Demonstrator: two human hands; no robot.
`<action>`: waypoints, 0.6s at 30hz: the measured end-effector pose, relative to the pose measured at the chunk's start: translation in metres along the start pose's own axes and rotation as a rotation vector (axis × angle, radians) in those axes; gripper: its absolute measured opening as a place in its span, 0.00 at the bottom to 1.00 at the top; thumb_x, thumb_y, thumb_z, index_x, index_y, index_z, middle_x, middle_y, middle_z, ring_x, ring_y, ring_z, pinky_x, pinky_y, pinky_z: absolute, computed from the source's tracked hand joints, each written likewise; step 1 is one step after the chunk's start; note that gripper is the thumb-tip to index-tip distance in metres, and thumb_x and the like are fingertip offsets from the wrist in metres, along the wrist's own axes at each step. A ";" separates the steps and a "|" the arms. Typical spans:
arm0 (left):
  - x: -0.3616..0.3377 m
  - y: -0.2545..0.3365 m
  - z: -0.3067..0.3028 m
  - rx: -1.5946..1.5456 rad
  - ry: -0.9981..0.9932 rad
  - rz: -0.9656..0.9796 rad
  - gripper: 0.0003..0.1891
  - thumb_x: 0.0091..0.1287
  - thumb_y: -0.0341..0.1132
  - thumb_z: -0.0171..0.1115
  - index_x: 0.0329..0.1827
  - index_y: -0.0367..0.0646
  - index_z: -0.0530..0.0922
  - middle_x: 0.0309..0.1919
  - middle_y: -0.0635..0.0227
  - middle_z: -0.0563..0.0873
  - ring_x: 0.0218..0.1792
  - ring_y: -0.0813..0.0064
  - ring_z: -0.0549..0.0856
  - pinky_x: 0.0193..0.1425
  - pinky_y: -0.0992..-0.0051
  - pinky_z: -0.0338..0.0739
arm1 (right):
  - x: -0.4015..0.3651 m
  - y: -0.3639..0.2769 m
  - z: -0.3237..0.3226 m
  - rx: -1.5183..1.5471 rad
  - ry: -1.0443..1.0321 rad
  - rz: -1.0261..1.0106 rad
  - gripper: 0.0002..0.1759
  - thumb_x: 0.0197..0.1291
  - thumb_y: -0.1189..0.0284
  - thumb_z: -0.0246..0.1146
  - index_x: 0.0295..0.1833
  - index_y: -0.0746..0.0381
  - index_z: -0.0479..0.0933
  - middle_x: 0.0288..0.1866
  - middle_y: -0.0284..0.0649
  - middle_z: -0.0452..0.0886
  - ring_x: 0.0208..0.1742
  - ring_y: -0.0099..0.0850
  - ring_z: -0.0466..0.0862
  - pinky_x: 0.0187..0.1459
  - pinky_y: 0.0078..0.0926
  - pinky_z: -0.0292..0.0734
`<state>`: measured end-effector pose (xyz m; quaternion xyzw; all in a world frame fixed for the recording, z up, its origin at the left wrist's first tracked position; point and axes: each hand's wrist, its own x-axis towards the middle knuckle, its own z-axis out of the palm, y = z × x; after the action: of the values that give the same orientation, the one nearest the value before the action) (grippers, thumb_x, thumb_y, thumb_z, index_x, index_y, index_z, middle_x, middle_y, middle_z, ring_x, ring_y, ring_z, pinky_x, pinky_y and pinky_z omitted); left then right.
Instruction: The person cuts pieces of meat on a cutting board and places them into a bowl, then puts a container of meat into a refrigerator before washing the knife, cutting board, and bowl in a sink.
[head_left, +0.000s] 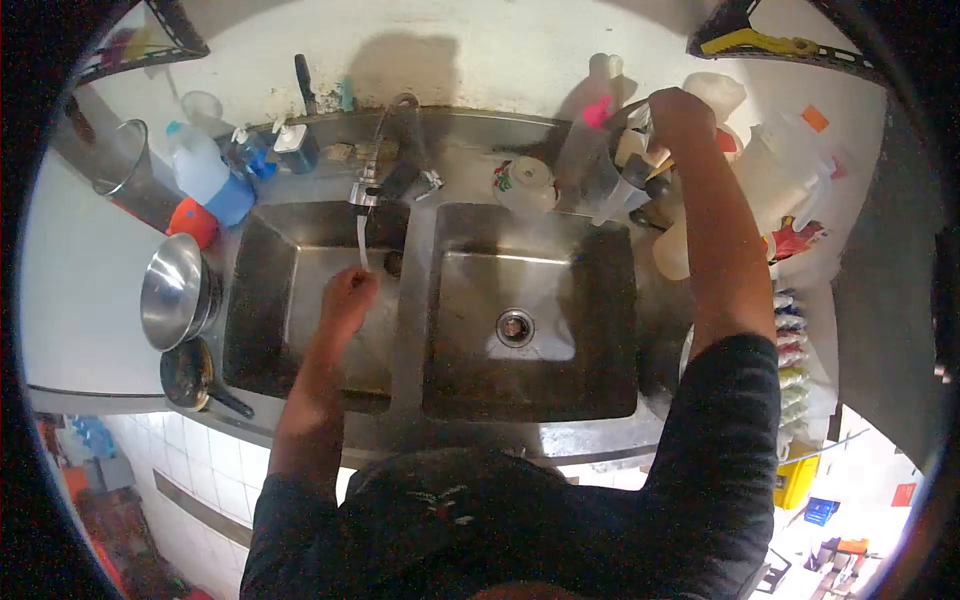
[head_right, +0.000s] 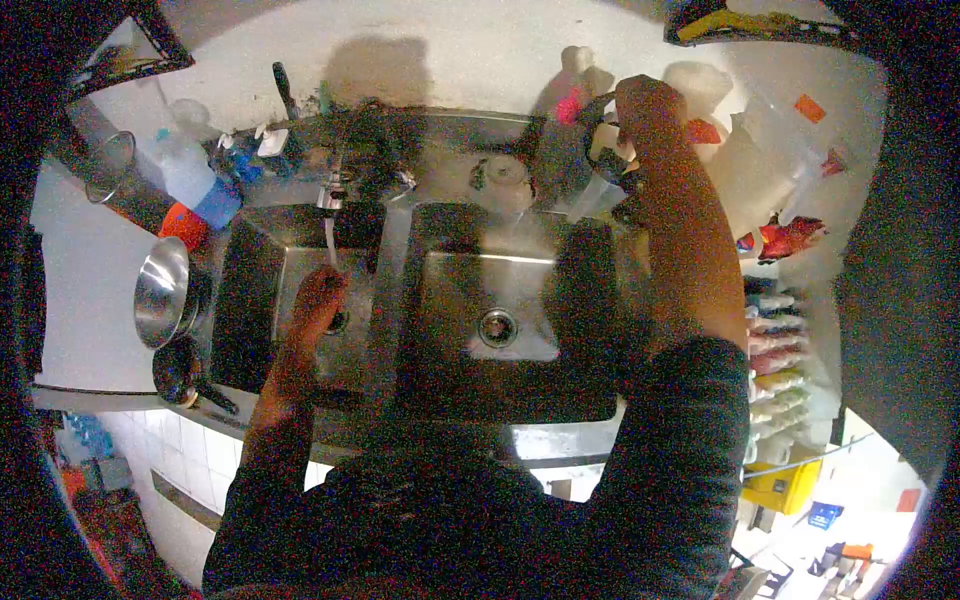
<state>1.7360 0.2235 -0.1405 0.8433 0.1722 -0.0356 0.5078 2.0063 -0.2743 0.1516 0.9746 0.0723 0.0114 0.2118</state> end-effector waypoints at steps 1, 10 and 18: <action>0.021 -0.008 0.003 0.170 0.074 0.053 0.18 0.77 0.46 0.71 0.54 0.38 0.87 0.36 0.63 0.91 0.39 0.67 0.90 0.47 0.62 0.83 | -0.011 -0.002 0.009 0.099 0.157 0.008 0.26 0.53 0.66 0.86 0.57 0.59 0.88 0.58 0.46 0.92 0.61 0.47 0.93 0.57 0.48 0.90; 0.081 -0.005 0.015 0.814 -0.141 0.475 0.29 0.80 0.58 0.62 0.65 0.40 0.85 0.56 0.50 0.92 0.50 0.42 0.92 0.54 0.46 0.85 | -0.289 -0.117 0.072 0.903 0.659 -0.178 0.20 0.54 0.68 0.79 0.52 0.63 0.86 0.51 0.54 0.88 0.55 0.58 0.85 0.60 0.56 0.81; -0.084 -0.050 -0.084 0.989 -0.679 0.207 0.38 0.75 0.60 0.69 0.82 0.47 0.78 0.77 0.54 0.84 0.75 0.49 0.84 0.79 0.54 0.77 | -0.655 -0.214 0.201 1.058 0.016 0.167 0.20 0.64 0.61 0.77 0.58 0.56 0.86 0.52 0.48 0.92 0.54 0.53 0.90 0.60 0.52 0.85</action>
<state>1.6306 0.2967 -0.1226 0.9332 -0.1193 -0.3286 0.0831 1.3402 -0.2593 -0.1143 0.9505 -0.0080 -0.0024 -0.3106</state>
